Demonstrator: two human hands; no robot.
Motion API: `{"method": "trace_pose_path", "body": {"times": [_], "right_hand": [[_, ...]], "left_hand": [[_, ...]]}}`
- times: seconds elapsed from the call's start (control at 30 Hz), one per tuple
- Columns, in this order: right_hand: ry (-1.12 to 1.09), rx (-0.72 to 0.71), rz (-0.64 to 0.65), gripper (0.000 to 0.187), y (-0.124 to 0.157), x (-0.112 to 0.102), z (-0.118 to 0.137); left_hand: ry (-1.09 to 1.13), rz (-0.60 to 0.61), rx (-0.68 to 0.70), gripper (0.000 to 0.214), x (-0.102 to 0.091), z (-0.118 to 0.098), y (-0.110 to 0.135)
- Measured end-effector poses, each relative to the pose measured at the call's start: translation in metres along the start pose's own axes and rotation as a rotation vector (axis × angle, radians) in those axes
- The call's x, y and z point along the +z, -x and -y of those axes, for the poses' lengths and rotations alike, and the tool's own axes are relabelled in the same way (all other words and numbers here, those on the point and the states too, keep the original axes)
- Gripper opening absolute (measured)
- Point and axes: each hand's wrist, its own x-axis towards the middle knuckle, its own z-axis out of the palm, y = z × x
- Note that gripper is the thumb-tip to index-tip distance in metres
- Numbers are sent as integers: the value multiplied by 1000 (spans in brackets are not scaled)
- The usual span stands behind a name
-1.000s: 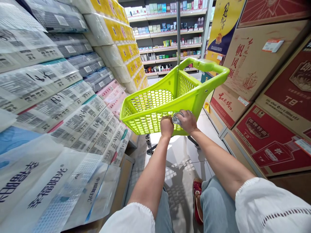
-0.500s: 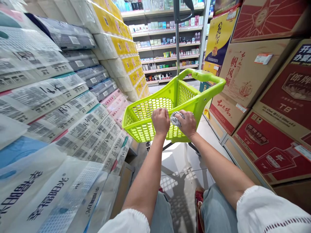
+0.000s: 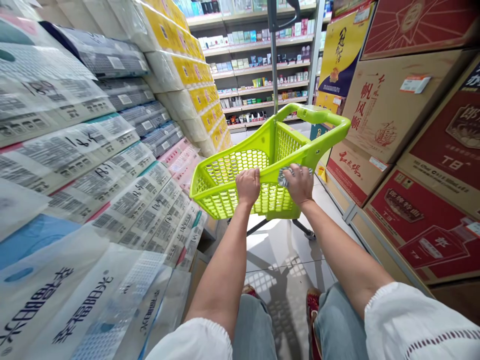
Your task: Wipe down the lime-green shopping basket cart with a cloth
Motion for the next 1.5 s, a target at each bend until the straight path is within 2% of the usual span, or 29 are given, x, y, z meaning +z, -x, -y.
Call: {"method": "trace_pose_path", "body": {"times": [0.1, 0.17, 0.33, 0.43, 0.5, 0.6, 0.67, 0.73, 0.8, 0.9, 0.97, 1.03, 1.13, 1.2, 1.27, 1.33, 1.43, 1.5], "right_hand": [[32, 135, -60, 33, 0, -3, -1], [23, 142, -62, 32, 0, -1, 12], [-46, -157, -7, 27, 5, 12, 54], [-55, -205, 30, 27, 5, 12, 52], [-34, -146, 57, 28, 3, 5, 38], [17, 71, 60, 31, -1, -7, 16], [28, 199, 45, 33, -2, -13, 12], [11, 227, 49, 35, -1, -13, 19], [-25, 114, 104, 35, 1, -11, 31], [-63, -144, 209, 33, 3, -6, 41], [-51, -192, 213, 31, 2, -6, 35], [-23, -118, 156, 31, 0, -8, 22], [-1, 74, 28, 31, -2, -12, 5], [-9, 178, -35, 32, -3, -10, 3], [-28, 214, -55, 32, -1, -6, 11], [-58, 107, -11, 32, 0, -2, 23], [-101, -195, 103, 31, 0, -4, 38], [-116, -268, 127, 31, -5, -14, 41]], "left_hand": [[6, -6, -20, 44, 0, 0, 0], [-6, -15, -30, 44, 1, -1, 1], [-47, -32, -30, 45, 1, 2, 3], [-36, -18, -20, 45, -1, 5, 4], [-18, -6, -18, 44, -2, 5, 5], [-2, 5, -21, 45, -4, 3, 5], [-8, 3, -27, 44, -4, 1, 5], [-19, -7, -31, 44, -4, -1, 5], [-22, -14, -31, 44, -3, -2, 5], [-24, -15, -24, 44, -5, 0, 5], [-26, -11, -9, 44, -7, 2, 6], [-24, -9, 5, 44, -8, 4, 6], [-19, -10, 4, 45, -9, 4, 6], [-18, -14, -3, 45, -8, 2, 6], [-19, -18, -9, 44, -6, -1, 5], [-21, -17, -11, 44, -4, -2, 5], [-29, -11, -11, 43, -3, -2, 4], [-36, -8, -5, 43, -4, -2, 5]]}}
